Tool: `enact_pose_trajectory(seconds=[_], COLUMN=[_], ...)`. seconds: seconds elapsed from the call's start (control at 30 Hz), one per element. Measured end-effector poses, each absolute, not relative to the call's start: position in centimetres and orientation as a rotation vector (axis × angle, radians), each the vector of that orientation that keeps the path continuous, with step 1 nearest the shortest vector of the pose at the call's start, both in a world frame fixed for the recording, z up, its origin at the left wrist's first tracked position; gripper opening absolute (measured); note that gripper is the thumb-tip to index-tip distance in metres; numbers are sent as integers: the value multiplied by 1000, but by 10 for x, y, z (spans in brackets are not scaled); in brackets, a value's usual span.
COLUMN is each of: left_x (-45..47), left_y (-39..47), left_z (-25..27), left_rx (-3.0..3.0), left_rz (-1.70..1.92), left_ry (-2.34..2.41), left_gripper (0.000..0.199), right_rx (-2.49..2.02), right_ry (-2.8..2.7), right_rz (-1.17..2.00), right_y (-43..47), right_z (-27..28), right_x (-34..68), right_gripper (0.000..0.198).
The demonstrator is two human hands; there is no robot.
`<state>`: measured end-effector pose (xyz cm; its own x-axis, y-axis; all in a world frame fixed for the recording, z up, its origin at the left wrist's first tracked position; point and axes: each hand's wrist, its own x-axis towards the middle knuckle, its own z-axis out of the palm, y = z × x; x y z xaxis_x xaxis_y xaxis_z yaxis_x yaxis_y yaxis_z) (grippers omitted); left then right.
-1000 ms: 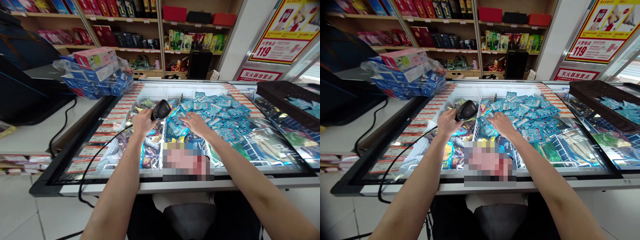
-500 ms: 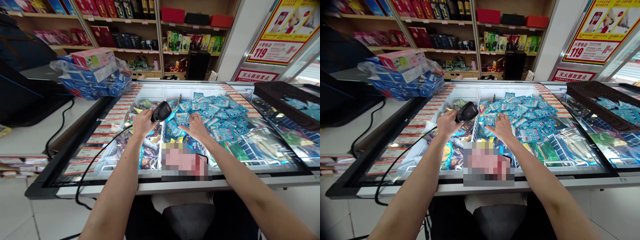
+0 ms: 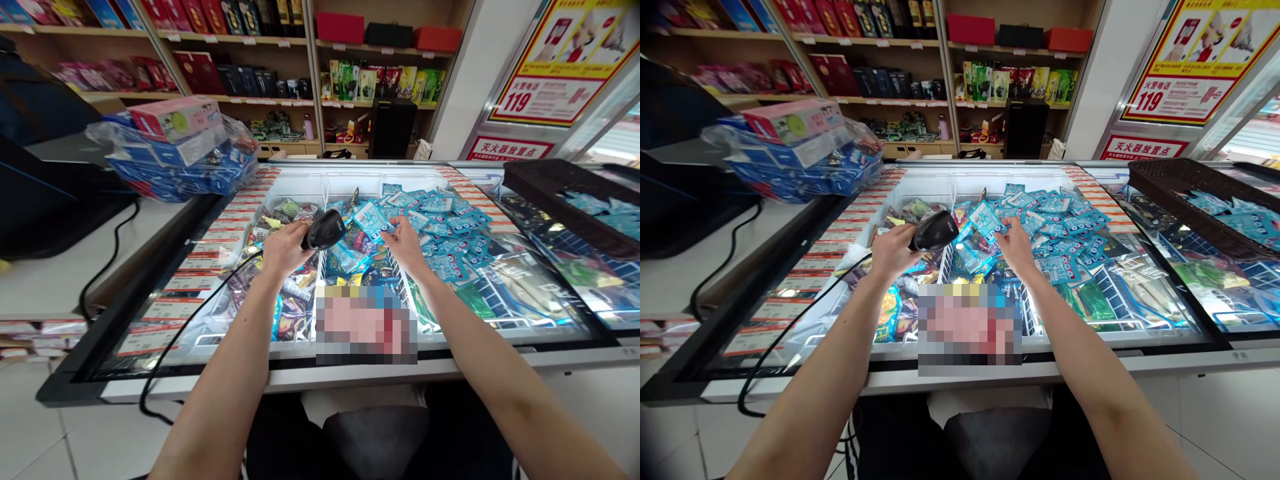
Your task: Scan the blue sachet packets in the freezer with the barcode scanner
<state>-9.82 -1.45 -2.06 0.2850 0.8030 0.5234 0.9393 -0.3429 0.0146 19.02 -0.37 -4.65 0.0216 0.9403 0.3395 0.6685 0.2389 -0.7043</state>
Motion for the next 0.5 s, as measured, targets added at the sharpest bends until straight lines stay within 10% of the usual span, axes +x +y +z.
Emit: enact_pose_trajectory(seconds=[0.5], left_x=[-92], left_y=[-13], left_z=[-26], left_rx=[-2363], left_rz=[-577], left_ry=[-1394], left_gripper=[29], right_rx=[-1452], right_ry=[-1809], right_rz=[176], right_y=[4], right_z=[-48], right_x=[215], right_gripper=[41])
